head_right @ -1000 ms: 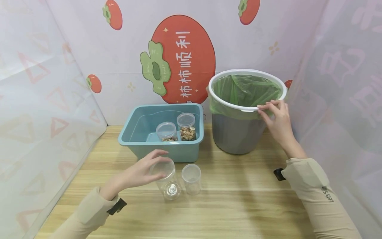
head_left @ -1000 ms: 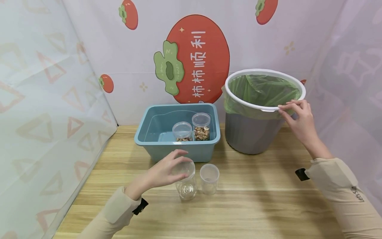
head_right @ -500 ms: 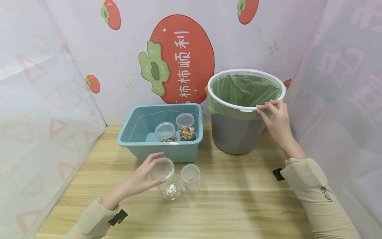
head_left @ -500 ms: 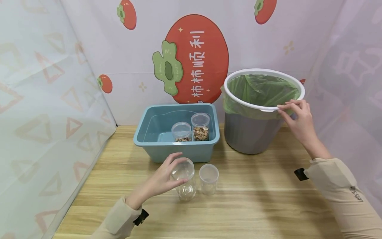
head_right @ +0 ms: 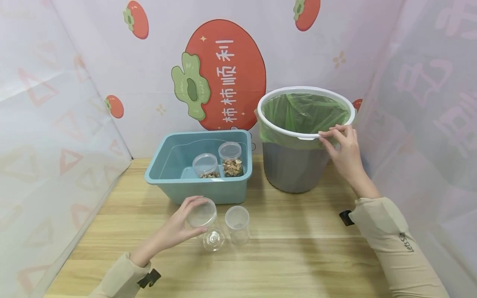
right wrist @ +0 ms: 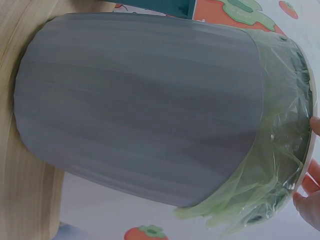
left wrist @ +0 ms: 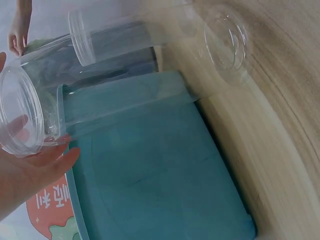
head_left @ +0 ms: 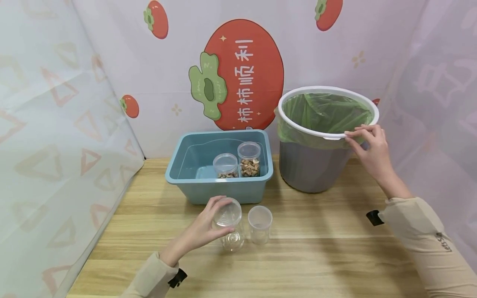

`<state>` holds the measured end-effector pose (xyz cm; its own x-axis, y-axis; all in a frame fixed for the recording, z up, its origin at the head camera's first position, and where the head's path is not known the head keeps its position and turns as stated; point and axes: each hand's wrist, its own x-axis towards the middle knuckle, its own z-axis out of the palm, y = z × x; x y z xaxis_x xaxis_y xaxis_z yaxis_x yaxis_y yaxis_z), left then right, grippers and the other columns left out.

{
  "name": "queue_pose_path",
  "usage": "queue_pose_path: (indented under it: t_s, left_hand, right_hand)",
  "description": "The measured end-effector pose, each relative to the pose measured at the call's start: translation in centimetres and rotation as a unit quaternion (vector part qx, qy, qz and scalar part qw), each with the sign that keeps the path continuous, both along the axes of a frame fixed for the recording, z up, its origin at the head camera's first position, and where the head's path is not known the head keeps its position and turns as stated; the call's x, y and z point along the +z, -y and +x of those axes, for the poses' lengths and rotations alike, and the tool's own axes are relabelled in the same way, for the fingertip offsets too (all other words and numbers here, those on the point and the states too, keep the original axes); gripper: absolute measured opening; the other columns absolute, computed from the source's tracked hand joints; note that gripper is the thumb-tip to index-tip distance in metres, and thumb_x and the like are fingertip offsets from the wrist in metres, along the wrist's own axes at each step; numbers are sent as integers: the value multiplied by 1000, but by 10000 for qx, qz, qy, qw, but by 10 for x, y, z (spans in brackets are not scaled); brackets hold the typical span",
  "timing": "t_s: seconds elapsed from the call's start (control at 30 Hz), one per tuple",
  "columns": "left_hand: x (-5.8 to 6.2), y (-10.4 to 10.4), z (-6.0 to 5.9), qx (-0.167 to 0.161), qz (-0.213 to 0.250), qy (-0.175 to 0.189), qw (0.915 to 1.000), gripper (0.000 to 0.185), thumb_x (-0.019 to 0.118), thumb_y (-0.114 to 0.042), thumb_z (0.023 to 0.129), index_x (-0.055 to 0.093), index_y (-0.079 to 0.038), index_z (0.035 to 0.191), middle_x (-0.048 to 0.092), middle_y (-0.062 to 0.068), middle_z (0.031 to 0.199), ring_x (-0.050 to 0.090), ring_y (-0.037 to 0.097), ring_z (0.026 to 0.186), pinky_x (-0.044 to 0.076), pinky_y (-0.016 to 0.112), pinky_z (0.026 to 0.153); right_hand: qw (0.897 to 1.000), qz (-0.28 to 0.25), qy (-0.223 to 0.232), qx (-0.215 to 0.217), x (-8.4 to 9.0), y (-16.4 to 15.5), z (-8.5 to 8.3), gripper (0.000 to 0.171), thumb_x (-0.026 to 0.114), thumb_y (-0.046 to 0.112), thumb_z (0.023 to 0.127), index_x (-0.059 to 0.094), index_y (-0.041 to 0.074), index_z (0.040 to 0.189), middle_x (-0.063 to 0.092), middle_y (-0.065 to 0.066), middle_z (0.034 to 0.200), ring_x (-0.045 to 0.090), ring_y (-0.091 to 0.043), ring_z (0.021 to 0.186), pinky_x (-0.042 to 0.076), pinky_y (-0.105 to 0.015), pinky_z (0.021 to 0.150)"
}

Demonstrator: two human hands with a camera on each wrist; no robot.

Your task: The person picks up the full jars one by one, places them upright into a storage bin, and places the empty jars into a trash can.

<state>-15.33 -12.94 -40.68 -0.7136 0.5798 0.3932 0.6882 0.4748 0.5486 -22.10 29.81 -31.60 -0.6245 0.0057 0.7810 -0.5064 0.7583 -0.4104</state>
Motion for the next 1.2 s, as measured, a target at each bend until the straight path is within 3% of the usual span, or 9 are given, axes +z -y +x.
queue_pose_path:
  t_s: [0.5, 0.9, 1.2]
  left_hand:
    - [1, -1, -9, 176, 375, -707, 9966, 62, 78, -28, 64, 51, -10, 117, 47, 5, 109, 49, 18, 98, 46, 34, 77]
    - [24, 5, -14, 395, 465, -695, 9957, 63, 78, -32, 64, 51, -14, 118, 48, 3, 110, 51, 17, 96, 47, 33, 72]
    - [44, 7, -23, 415, 812, -940, 9914, 64, 81, -20, 60, 52, -13, 117, 50, 5, 107, 51, 19, 93, 47, 33, 68]
  right_hand:
    - [10000, 12, -51, 18, 0, -1, -1, 20, 65, -12, 71, 63, -8, 90, 48, -26, 100, 40, -42, 102, 29, -42, 83]
    - [9999, -27, -82, 90, -2, -1, -1, 19, 65, -11, 71, 63, -8, 90, 48, -26, 99, 40, -42, 101, 28, -41, 83]
    - [10000, -34, -48, 67, -2, -2, -1, 19, 65, -12, 71, 62, -8, 90, 48, -26, 99, 40, -42, 102, 28, -43, 84]
